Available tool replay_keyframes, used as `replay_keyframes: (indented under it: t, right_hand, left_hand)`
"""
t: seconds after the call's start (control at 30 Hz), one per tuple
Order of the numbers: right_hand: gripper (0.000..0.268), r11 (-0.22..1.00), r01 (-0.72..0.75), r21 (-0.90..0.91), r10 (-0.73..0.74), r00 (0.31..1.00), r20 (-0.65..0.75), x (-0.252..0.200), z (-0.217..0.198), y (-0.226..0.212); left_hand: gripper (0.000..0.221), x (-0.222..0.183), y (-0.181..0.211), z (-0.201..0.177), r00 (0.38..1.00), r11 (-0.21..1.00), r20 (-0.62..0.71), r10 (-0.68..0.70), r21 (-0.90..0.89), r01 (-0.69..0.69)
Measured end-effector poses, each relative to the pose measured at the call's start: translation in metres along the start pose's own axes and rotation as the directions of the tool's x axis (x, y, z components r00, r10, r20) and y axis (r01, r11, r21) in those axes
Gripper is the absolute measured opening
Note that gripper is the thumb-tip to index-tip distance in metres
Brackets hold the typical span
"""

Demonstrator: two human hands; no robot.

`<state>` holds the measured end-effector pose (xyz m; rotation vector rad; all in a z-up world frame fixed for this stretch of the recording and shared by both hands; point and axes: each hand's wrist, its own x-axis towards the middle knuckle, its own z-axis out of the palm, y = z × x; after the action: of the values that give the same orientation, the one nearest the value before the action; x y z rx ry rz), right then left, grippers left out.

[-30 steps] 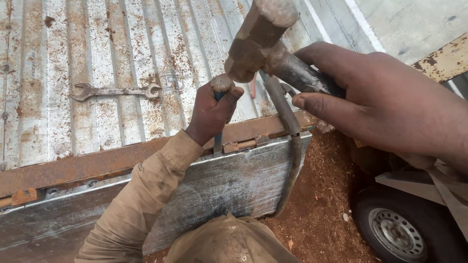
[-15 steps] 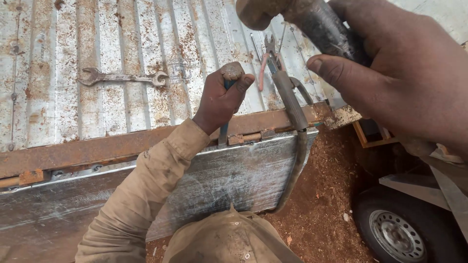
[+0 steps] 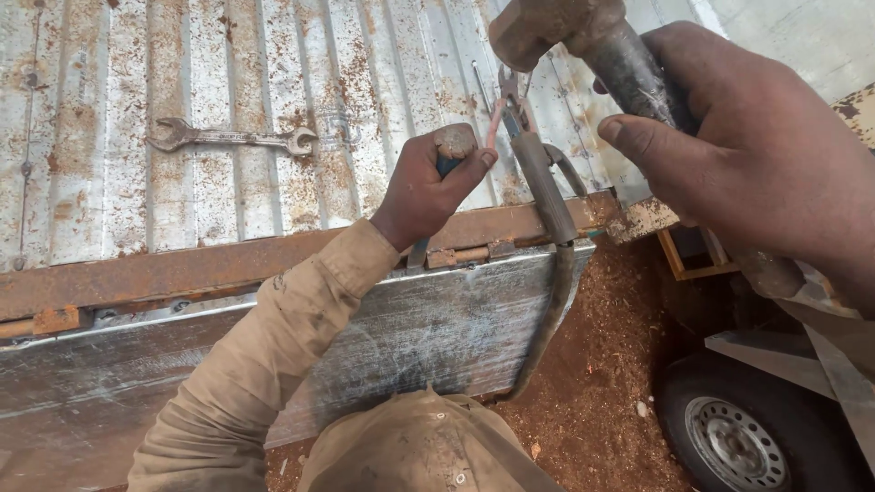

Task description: Welding a metal panel and hinges onto the bed of a truck, followed by mechanical adjustment using a hammer and chisel.

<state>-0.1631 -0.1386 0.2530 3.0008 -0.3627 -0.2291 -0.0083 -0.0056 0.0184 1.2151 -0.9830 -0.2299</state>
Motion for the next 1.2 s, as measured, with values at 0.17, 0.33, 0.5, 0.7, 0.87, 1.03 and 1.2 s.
replay_keyframes:
  t: [0.17, 0.33, 0.5, 0.7, 0.87, 1.03, 1.2]
  right_hand:
    - [0.037, 0.843, 0.219, 0.491, -0.097, 0.961, -0.260, -0.017, -0.012, 0.021]
    - [0.039, 0.799, 0.230, 0.556, -0.062, 0.950, -0.305, -0.025, -0.008, 0.019]
    - [0.051, 0.846, 0.195, 0.497, -0.047, 0.954, -0.295, -0.031, -0.003, 0.015]
    - [0.050, 0.940, 0.216, 0.263, -0.120, 0.934, -0.338, -0.049, 0.015, 0.026]
    - [0.051, 0.722, 0.327, 0.610, -0.037, 0.898, -0.438, -0.087, 0.039, 0.019]
    - [0.053, 0.560, 0.429, 0.709, 0.088, 0.820, -0.565, -0.152, 0.139, 0.028]
    - [0.038, 0.660, 0.155, 0.735, 0.313, 0.833, -0.457, -0.209, 0.166, 0.034]
  left_hand:
    - [0.029, -0.007, 0.025, 0.004, 1.000, 0.999, 0.002, 0.015, -0.039, -0.015]
    - [0.029, -0.023, 0.051, 0.020, 0.991, 0.994, 0.080, 0.106, -0.010, -0.106]
    - [0.027, -0.040, 0.051, 0.039, 0.987, 0.989, 0.076, 0.143, 0.026, -0.145]
    - [0.026, -0.049, 0.039, 0.053, 0.977, 0.973, 0.023, 0.212, 0.093, -0.213]
    - [0.028, -0.061, 0.046, 0.061, 0.919, 0.933, 0.251, 0.303, 0.120, -0.340]
    - [0.041, -0.075, 0.039, 0.089, 0.935, 0.892, 0.192, 0.299, 0.291, -0.345]
    - [0.040, -0.063, 0.034, 0.104, 0.955, 0.907, 0.037, 0.294, 0.304, -0.291]
